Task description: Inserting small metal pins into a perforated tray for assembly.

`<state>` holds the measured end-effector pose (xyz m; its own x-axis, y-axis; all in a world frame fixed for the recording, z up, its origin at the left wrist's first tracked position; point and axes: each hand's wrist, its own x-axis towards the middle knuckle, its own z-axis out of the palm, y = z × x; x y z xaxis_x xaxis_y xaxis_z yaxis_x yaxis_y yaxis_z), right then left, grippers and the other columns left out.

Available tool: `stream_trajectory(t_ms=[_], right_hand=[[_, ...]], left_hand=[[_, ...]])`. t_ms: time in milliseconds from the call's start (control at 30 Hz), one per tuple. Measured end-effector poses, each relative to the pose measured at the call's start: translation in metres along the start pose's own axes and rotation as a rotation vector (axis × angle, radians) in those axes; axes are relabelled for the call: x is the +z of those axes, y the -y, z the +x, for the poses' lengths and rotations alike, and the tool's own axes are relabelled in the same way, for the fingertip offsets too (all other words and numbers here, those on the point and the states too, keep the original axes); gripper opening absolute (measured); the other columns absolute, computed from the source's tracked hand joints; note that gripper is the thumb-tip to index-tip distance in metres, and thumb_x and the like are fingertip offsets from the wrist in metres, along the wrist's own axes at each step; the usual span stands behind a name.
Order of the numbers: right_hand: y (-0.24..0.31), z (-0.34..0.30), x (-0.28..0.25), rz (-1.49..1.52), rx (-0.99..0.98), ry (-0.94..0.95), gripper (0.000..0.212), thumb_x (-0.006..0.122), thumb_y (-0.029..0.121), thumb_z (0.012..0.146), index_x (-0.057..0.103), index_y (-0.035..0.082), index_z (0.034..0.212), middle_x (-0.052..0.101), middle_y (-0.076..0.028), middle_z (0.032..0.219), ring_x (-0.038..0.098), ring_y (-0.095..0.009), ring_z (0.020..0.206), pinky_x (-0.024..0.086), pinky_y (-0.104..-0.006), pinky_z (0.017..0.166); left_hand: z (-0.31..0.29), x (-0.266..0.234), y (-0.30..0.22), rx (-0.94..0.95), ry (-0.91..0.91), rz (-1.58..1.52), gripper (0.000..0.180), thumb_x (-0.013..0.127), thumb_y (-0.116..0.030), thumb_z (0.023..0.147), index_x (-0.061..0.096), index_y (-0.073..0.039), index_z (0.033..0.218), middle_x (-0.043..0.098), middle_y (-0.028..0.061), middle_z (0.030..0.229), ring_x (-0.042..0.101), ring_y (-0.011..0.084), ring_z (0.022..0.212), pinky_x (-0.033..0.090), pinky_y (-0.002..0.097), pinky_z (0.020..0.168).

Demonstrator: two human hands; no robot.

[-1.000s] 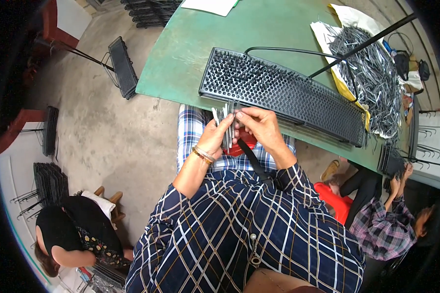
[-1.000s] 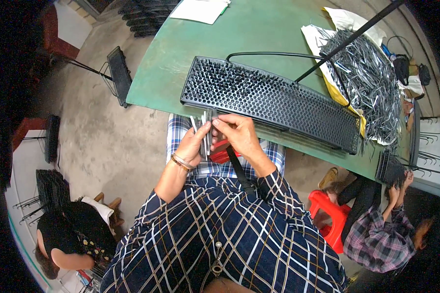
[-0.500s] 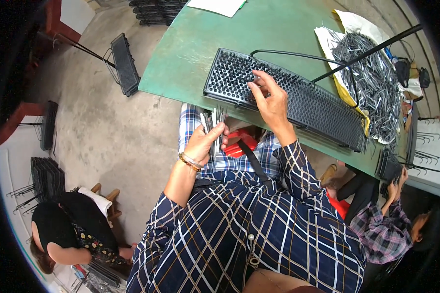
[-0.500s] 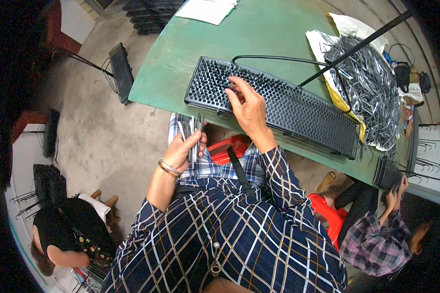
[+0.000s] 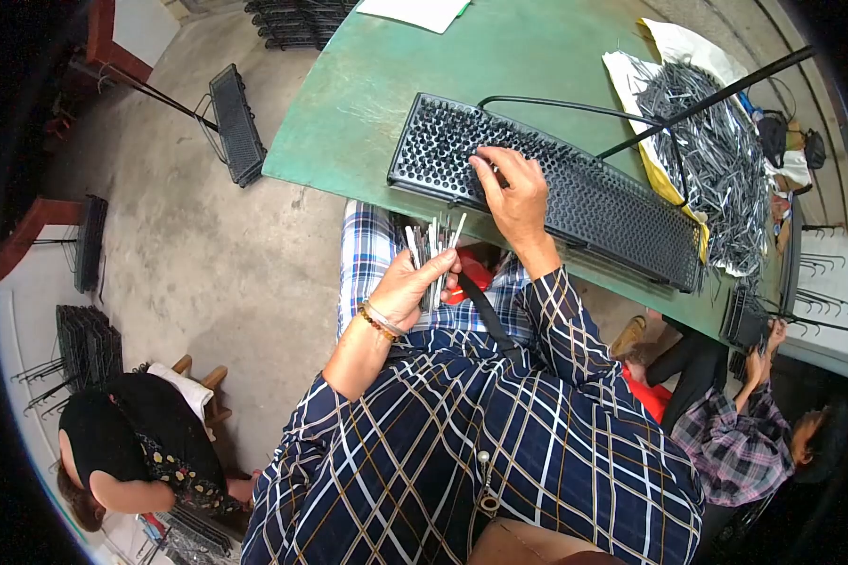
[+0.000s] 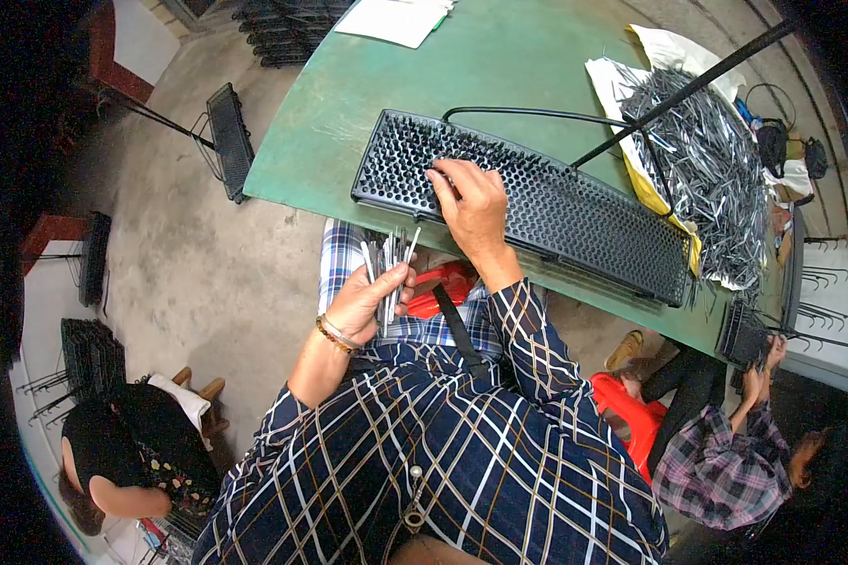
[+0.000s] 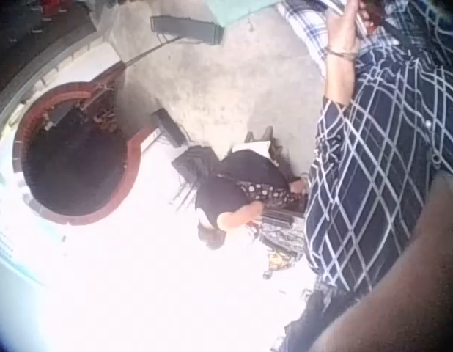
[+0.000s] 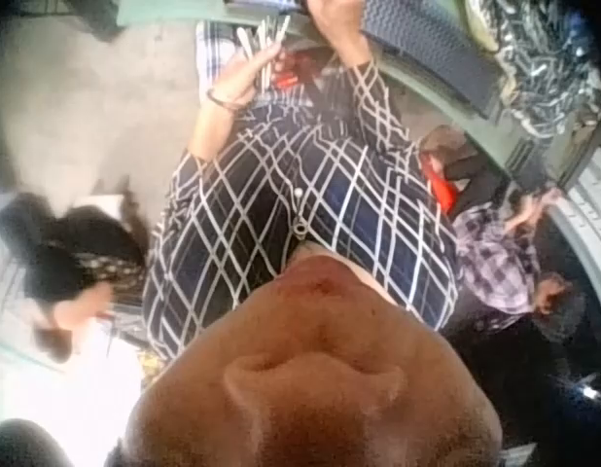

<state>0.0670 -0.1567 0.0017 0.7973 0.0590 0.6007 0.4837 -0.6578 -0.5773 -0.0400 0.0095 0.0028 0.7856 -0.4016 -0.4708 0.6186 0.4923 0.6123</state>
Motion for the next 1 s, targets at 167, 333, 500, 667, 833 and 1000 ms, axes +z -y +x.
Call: stream_trajectory(t_ms=[167,333,500,667,833,1000], right_hand=[[-0.004,-0.001,0.0,-0.087,-0.136,-0.007,0.012,0.07,0.014,0.077,0.068,0.007,0.087,0.065,-0.005,0.087,0.06,-0.019,0.073,0.041,-0.0307,0.062],[0.003,0.001,-0.004,-0.119,-0.159,-0.014,0.014,0.069,0.013,0.079,0.068,0.003,0.089,0.063,-0.009,0.085,0.061,-0.022,0.075,0.045,-0.0321,0.065],[0.026,-0.012,-0.026,0.424,0.473,0.432,0.019,0.067,0.015,0.084,0.068,0.0,0.095,0.066,-0.005,0.083,0.059,-0.011,0.072,0.047,-0.0232,0.062],[0.029,-0.024,-0.035,0.74,0.688,0.454,0.017,0.068,0.015,0.084,0.068,0.0,0.092,0.065,-0.001,0.075,0.052,-0.004,0.056,0.041,-0.0184,0.049],[0.02,-0.009,-0.034,0.498,0.49,0.005,0.014,0.066,0.011,0.085,0.068,0.0,0.094,0.065,0.0,0.076,0.051,-0.004,0.056,0.04,-0.0183,0.049],[-0.001,0.003,-0.02,0.179,0.11,-0.102,0.01,0.065,0.007,0.084,0.067,0.0,0.092,0.064,-0.006,0.078,0.054,-0.009,0.059,0.042,-0.0223,0.052]], left_hand=[[0.0,0.002,0.002,0.033,-0.032,-0.007,0.017,0.063,-0.018,0.088,0.059,-0.004,0.095,0.06,0.0037,0.081,0.056,0.011,0.066,0.045,0.0236,0.051],[0.001,0.004,0.001,0.034,-0.032,-0.023,0.016,0.063,-0.017,0.088,0.059,-0.004,0.095,0.06,0.0036,0.081,0.057,0.011,0.066,0.045,0.0235,0.052],[-0.002,0.009,-0.003,0.062,-0.051,-0.045,0.017,0.062,-0.017,0.088,0.059,-0.004,0.099,0.06,0.0028,0.081,0.056,0.0104,0.067,0.044,0.0223,0.052],[0.001,0.008,-0.002,0.053,-0.056,-0.007,0.019,0.061,-0.016,0.089,0.058,-0.003,0.103,0.062,0.004,0.083,0.057,0.0104,0.066,0.044,0.0218,0.051],[0.003,0.009,0.003,0.039,-0.083,-0.017,0.017,0.06,-0.014,0.089,0.058,-0.002,0.101,0.063,0.0064,0.084,0.057,0.0105,0.064,0.045,0.0217,0.05],[0.001,0.013,0.001,-0.007,0.001,0.045,0.026,0.059,-0.013,0.089,0.054,-0.002,0.112,0.062,0.0064,0.088,0.056,0.0101,0.068,0.045,0.022,0.053]])
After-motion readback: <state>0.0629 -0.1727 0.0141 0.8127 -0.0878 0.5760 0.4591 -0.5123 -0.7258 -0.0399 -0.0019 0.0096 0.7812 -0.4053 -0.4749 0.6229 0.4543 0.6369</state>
